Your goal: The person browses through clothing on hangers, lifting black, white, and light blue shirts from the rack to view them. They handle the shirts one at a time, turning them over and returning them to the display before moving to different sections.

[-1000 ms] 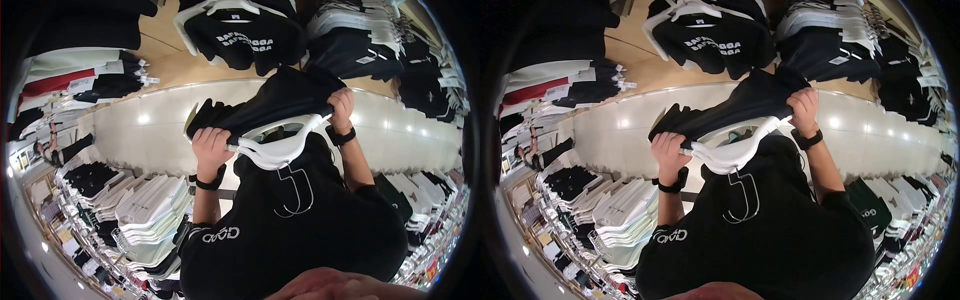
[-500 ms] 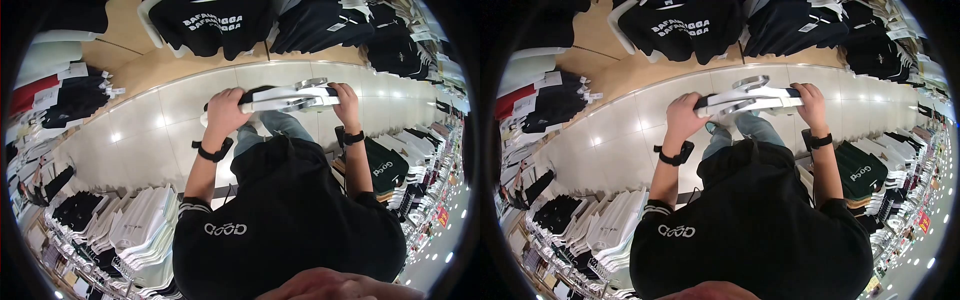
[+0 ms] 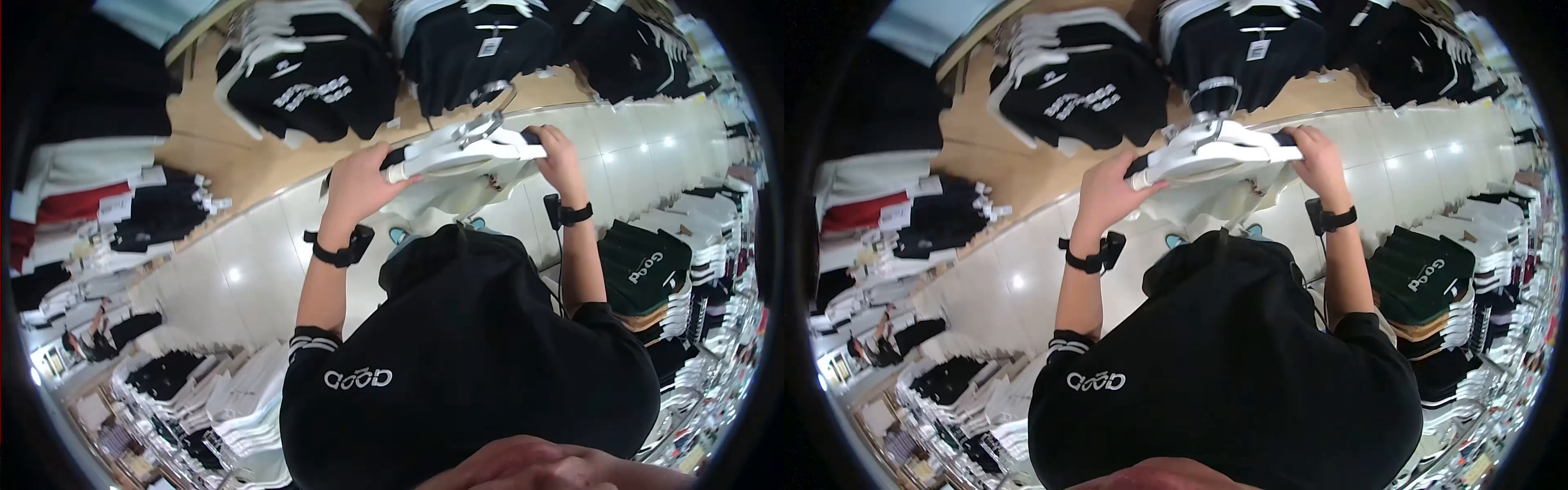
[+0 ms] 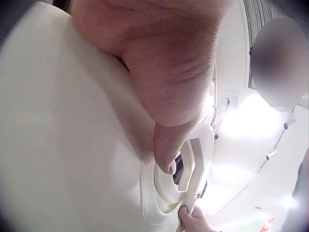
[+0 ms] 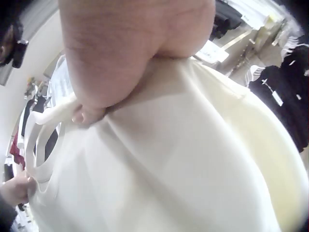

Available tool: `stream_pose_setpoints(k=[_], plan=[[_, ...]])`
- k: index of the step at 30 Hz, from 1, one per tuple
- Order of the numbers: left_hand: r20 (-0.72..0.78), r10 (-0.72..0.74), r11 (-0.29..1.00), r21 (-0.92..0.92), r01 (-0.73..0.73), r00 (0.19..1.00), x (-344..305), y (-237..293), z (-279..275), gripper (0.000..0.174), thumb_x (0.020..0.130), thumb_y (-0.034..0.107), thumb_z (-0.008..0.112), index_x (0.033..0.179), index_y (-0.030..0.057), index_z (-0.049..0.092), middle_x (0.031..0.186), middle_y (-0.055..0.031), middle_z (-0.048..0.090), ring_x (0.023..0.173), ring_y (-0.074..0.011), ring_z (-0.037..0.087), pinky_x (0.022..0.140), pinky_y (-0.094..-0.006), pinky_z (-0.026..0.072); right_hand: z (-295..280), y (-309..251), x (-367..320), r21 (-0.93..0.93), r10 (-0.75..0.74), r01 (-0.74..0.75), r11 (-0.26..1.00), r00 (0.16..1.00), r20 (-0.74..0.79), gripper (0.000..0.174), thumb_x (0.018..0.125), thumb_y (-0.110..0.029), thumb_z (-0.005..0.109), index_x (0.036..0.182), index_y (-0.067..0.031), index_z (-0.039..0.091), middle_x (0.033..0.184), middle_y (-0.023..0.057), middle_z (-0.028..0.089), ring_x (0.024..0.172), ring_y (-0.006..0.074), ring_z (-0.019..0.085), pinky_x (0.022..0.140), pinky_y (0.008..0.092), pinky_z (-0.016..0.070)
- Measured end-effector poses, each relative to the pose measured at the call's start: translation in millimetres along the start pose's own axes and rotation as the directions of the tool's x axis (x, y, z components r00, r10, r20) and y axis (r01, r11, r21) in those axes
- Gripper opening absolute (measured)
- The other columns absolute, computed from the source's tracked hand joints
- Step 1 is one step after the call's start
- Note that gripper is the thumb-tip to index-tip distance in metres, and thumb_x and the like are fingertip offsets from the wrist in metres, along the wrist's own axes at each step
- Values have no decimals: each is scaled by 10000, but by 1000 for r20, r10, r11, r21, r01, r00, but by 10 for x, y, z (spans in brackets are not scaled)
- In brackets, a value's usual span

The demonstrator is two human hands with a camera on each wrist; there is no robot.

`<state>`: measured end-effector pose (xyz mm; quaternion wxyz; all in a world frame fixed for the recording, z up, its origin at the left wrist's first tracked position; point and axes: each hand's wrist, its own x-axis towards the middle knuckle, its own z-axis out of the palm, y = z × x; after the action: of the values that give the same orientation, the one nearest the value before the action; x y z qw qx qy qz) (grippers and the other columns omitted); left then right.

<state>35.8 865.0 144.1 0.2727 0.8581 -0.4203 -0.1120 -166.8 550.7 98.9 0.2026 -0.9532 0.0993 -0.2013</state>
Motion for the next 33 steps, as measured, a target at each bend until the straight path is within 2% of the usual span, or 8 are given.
stream_pose_setpoints(k=[2, 5, 7, 8, 9, 16, 21, 33], plan=[[41, 16, 1000, -14, -16, 999, 92, 218, 124, 498, 702, 473, 865, 903, 60, 672, 791, -107, 689, 746, -303, 674, 654, -368, 508, -110, 145, -135, 54, -3, 5, 999, 999, -34, 319, 702, -15, 648, 1020, -20, 626, 924, 158, 640, 918, 375, 618, 795, 445, 506], [106, 35, 999, -33, -32, 994, 259, 490, 332, 459, 722, 434, 860, 914, 63, 670, 794, -109, 691, 730, -307, 671, 645, -375, 503, -284, 435, -407, 49, 51, -49, 998, 998, -40, 310, 706, -21, 652, 1014, -20, 627, 913, 158, 638, 905, 374, 613, 781, 451, 499], [85, 149, 988, -48, -146, 985, 381, 609, 518, 433, 741, 405, 852, 929, 61, 668, 786, -109, 690, 718, -304, 671, 633, -376, 496, -407, 625, -560, 56, 78, -75, 996, 995, -54, 306, 708, -27, 656, 1013, -20, 626, 910, 157, 637, 900, 374, 611, 782, 451, 497], [148, 105, 994, -37, -100, 983, 448, 725, 572, 423, 733, 388, 845, 949, 69, 671, 842, -130, 695, 815, -337, 670, 697, -408, 516, -484, 729, -649, 64, 101, -97, 993, 993, -55, 303, 710, -32, 659, 1011, -21, 626, 906, 157, 636, 895, 375, 609, 783, 452, 495], [155, 131, 991, -36, -127, 979, 520, 823, 655, 423, 733, 388, 845, 949, 69, 671, 842, -130, 695, 815, -337, 670, 697, -408, 516, -569, 839, -739, 68, 126, -122, 990, 990, -58, 300, 712, -38, 663, 1009, -21, 625, 903, 157, 635, 891, 376, 607, 784, 452, 494], [77, 240, 970, -45, -237, 968, 998, 1432, 1551, 325, 731, 268, 819, 940, 77, 659, 875, -128, 696, 837, -351, 667, 697, -433, 506, -1043, 1565, -1364, 31, 280, -279, 960, 943, -178, 264, 724, -56, 669, 986, -35, 635, 860, 150, 636, 877, 378, 610, 786, 454, 494], [139, 323, 946, -74, -316, 936, 1367, 1887, 1895, 315, 703, 231, 811, 937, 74, 671, 860, -128, 696, 824, -354, 669, 694, -431, 513, -1254, 2000, -1757, -18, 312, -329, 944, 910, -273, 236, 721, -97, 674, 949, -51, 636, 827, 132, 625, 830, 362, 602, 736, 446, 466], [340, 430, 903, -164, -397, 837, 2801, 2549, 2513, 344, 707, 274, 833, 954, 83, 689, 883, -118, 713, 854, -328, 688, 723, -403, 531, -1476, 2868, -1737, 65, 553, -568, 820, 760, -341, 219, 693, -94, 717, 897, -70, 640, 803, 119, 631, 805, 356, 605, 715, 434, 473]])
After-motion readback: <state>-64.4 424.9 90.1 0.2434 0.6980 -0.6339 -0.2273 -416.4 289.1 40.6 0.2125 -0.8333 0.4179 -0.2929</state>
